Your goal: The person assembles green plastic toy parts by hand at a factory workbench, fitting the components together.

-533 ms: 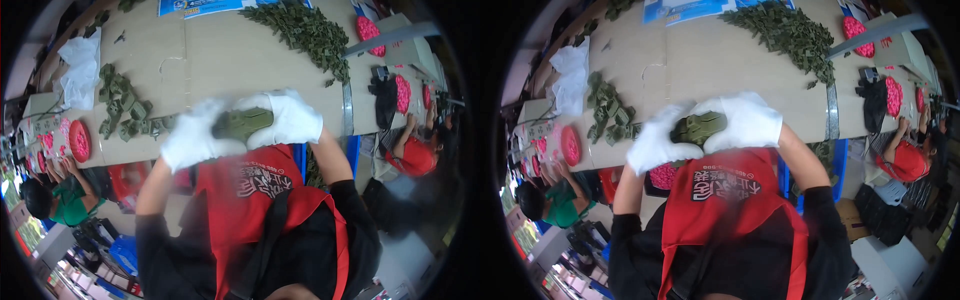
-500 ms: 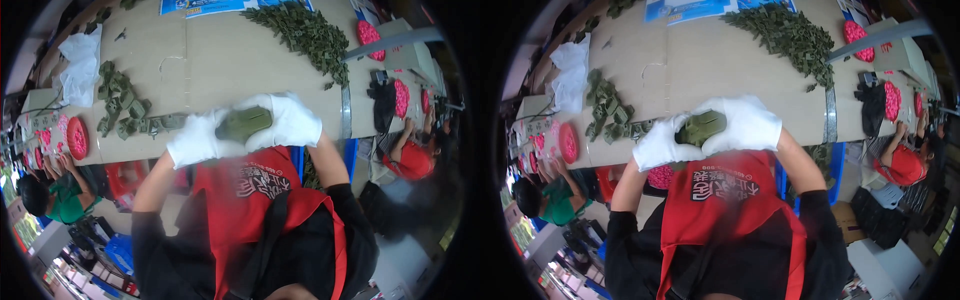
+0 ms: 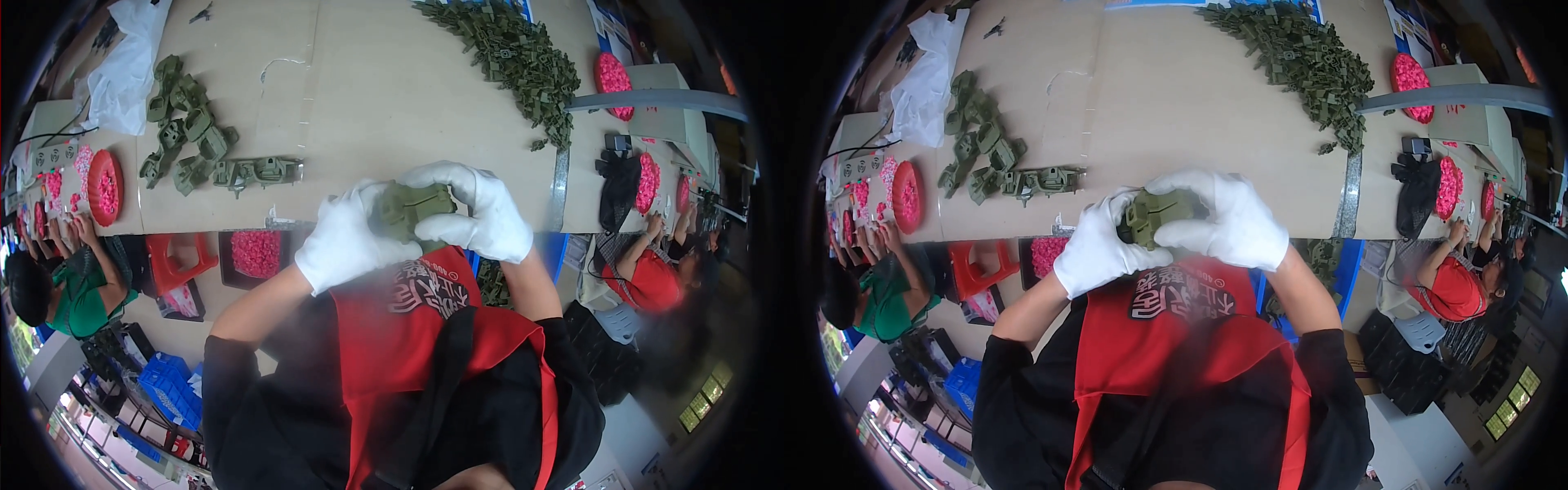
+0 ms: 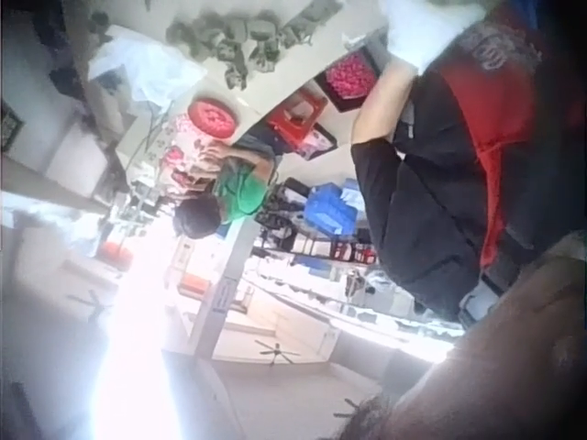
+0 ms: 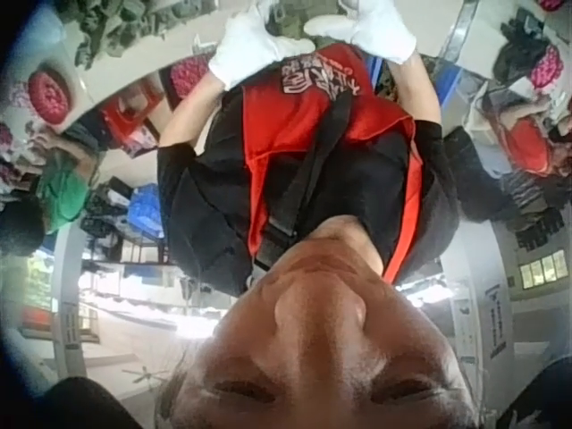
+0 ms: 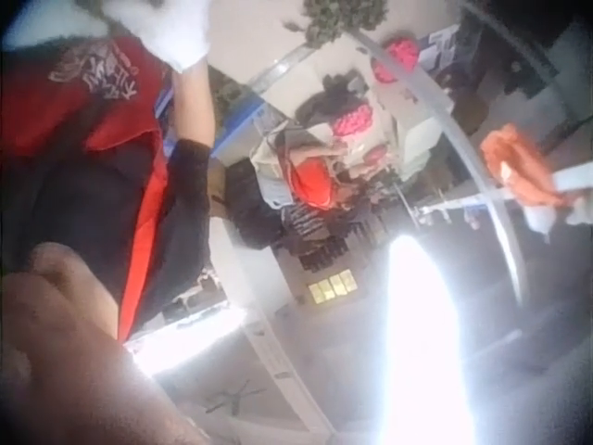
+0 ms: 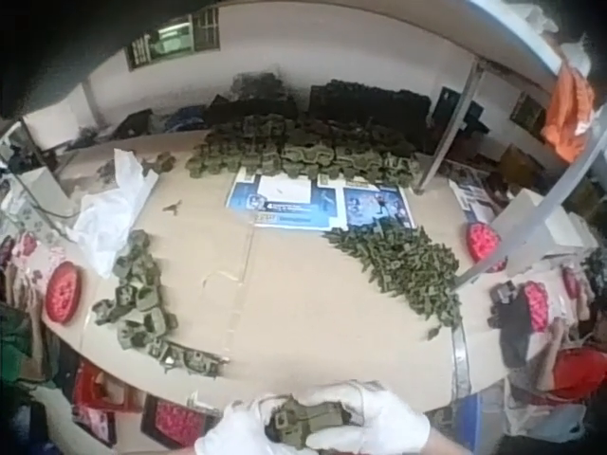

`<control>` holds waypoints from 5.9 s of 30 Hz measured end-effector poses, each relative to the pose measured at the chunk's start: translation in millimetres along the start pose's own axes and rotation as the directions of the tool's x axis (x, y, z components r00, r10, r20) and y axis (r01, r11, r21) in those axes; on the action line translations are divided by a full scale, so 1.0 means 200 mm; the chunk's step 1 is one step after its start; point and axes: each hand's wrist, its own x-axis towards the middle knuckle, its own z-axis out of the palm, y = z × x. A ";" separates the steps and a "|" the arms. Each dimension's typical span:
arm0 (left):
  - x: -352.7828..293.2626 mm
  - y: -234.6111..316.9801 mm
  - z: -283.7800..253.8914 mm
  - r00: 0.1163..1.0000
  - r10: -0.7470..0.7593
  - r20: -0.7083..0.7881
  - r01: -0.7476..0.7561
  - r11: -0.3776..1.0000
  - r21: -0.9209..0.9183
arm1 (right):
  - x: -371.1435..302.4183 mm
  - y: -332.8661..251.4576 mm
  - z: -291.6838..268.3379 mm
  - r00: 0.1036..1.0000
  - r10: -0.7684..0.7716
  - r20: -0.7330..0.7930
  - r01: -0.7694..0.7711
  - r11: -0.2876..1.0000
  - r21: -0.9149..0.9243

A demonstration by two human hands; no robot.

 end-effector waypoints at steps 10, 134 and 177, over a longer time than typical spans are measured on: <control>-0.02 -0.07 0.08 0.971 0.168 -0.173 -0.153 0.984 0.094 | 0.00 0.06 0.02 0.989 -0.147 0.024 0.147 0.989 -0.012; 2.90 0.00 -2.43 0.835 0.329 -0.442 0.140 0.648 0.748 | 1.51 0.99 0.12 0.824 -0.212 -0.525 -0.417 0.400 -0.816; 2.92 -0.10 -2.46 0.715 0.115 -0.690 0.029 0.981 0.193 | 1.41 1.03 0.16 0.830 -0.088 -0.550 -0.455 0.462 -0.761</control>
